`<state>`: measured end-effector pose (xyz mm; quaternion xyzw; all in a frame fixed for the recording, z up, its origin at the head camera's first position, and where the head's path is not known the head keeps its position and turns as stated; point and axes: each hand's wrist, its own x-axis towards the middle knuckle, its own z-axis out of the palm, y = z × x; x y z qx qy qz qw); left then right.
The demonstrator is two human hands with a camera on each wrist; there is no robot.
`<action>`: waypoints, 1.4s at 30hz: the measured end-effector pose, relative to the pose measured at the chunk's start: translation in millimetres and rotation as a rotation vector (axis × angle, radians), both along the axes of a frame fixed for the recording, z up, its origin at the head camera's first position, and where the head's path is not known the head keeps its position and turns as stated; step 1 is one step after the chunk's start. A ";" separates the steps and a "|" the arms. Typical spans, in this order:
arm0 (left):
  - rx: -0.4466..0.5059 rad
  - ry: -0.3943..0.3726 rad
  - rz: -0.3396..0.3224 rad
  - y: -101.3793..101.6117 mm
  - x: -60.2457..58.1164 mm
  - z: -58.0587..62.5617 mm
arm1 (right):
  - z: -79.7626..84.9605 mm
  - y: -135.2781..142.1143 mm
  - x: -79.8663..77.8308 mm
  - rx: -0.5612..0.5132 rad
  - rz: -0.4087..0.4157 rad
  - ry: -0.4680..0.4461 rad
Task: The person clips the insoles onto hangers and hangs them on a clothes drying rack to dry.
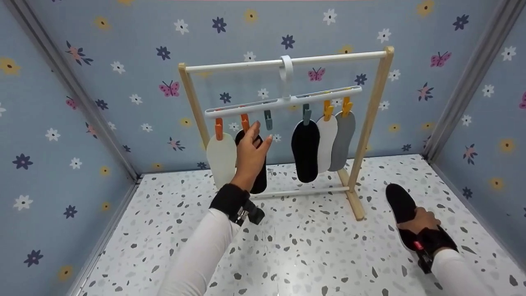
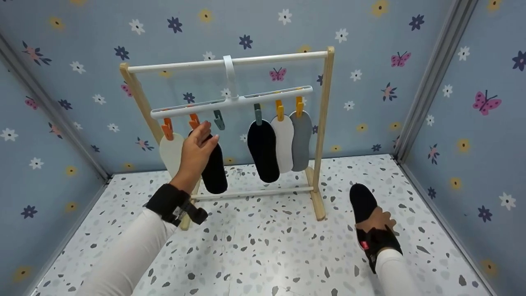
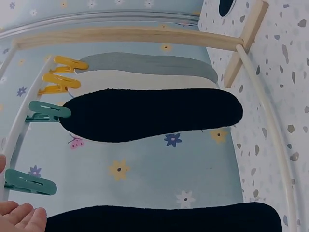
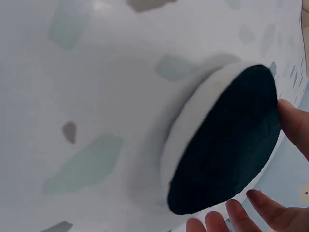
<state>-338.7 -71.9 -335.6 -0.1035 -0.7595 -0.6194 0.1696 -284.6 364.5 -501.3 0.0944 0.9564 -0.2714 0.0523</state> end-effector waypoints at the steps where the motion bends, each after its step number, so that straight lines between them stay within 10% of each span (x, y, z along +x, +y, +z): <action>1: -0.006 -0.010 0.000 1.3 -1.0 1.6 | -0.8 0.5 0.9 -0.012 -0.008 0.006; 24: 0.185 -0.105 -0.015 13.6 -26.9 16.2 | -15.0 26.3 9.6 -0.168 -0.056 -0.052; 42: 0.194 -0.086 -0.012 16.4 -28.0 19.2 | 2.5 -0.3 25.5 -0.775 -0.001 -0.151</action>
